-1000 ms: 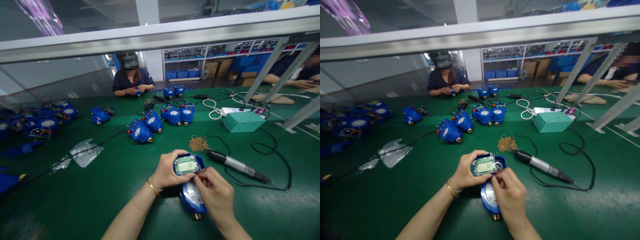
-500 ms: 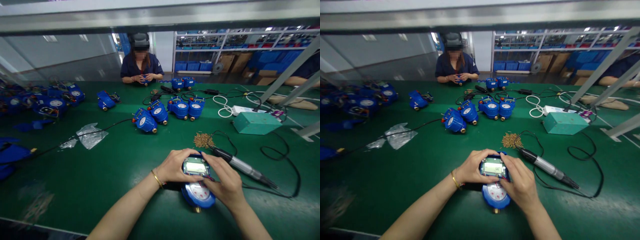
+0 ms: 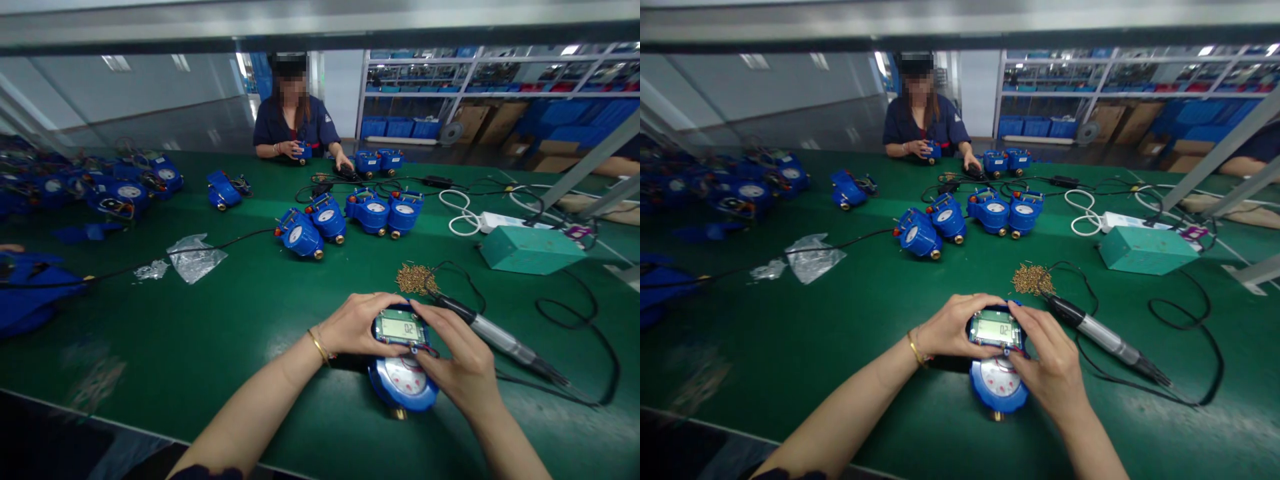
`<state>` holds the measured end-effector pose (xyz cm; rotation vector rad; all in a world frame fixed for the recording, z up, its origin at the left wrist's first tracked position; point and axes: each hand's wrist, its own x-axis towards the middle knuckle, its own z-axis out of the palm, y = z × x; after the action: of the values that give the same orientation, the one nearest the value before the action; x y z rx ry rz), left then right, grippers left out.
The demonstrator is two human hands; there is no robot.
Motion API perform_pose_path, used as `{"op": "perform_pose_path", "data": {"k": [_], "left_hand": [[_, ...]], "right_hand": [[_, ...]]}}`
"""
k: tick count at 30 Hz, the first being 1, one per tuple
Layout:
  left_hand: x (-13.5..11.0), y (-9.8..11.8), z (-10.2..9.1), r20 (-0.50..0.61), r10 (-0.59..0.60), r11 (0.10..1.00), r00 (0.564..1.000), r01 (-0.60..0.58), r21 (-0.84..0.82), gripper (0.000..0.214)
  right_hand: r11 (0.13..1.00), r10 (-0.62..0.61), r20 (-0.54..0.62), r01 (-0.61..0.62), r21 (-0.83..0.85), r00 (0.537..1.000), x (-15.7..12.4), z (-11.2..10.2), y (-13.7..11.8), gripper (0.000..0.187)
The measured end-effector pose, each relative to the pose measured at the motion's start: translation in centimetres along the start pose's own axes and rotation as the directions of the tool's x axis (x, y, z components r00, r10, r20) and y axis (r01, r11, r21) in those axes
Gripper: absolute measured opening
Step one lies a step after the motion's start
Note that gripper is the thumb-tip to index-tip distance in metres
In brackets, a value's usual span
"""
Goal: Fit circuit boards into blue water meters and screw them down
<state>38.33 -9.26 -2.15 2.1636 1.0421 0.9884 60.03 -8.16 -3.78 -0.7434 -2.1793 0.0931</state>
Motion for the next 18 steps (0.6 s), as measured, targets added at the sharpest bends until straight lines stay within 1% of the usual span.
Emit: {"op": "perform_pose_path", "data": {"k": [3,4,5,6,8,9,11,13,16,17,18], "left_hand": [[-0.1,-0.1,0.3,-0.019,0.002,1.0,1.0,-0.001,0.011,0.065],[-0.1,-0.1,0.4,-0.016,0.0,1.0,1.0,0.0,0.012,0.065],[0.0,-0.1,0.4,-0.013,0.0,1.0,1.0,0.001,0.012,0.064],[0.0,-0.1,0.4,-0.011,0.0,1.0,1.0,0.0,0.012,0.063],[0.1,-0.1,0.4,-0.012,0.006,1.0,1.0,-0.006,0.005,0.062],[0.1,-0.1,0.4,-0.015,0.009,1.0,1.0,-0.009,0.001,0.062],[0.1,0.1,0.3,-0.019,0.004,1.0,1.0,-0.004,-0.004,0.062],[0.0,0.3,0.3,-0.022,-0.014,1.0,1.0,0.014,0.006,0.062],[-0.5,0.2,0.6,-0.029,-0.033,0.998,0.999,0.035,0.052,0.065],[-0.6,-0.2,0.8,-0.019,-0.036,0.997,0.999,0.037,0.071,0.068],[-0.7,-0.7,1.1,-0.013,-0.045,0.994,0.999,0.046,0.097,0.067]], "right_hand": [[0.997,0.045,0.149,-0.053,0.049,0.988,0.1,-1.9,0.0,0.054],[0.995,0.066,0.171,-0.078,0.064,0.983,0.2,-2.7,-0.1,0.054],[0.992,0.084,0.166,-0.098,0.078,0.983,0.4,-3.4,-0.3,0.049],[0.99,0.093,0.145,-0.108,0.094,0.985,0.6,-4.0,-0.6,0.041],[0.989,0.061,0.105,-0.074,0.127,0.993,1.3,-4.6,-1.2,0.021],[0.99,0.023,0.103,-0.037,0.134,0.994,1.7,-4.6,-1.4,0.014],[0.991,-0.057,0.121,0.041,0.127,0.991,2.2,-4.2,-1.6,0.008],[0.99,-0.101,0.132,0.087,0.107,0.986,2.4,-3.5,-1.4,0.009],[0.981,-0.182,0.108,0.172,0.092,0.977,2.3,-2.3,-0.7,0.013],[0.967,-0.246,0.071,0.24,0.087,0.967,2.2,-1.8,-0.4,0.016],[0.95,-0.309,0.087,0.304,0.069,0.947,2.1,-1.4,-0.1,0.017]]}}
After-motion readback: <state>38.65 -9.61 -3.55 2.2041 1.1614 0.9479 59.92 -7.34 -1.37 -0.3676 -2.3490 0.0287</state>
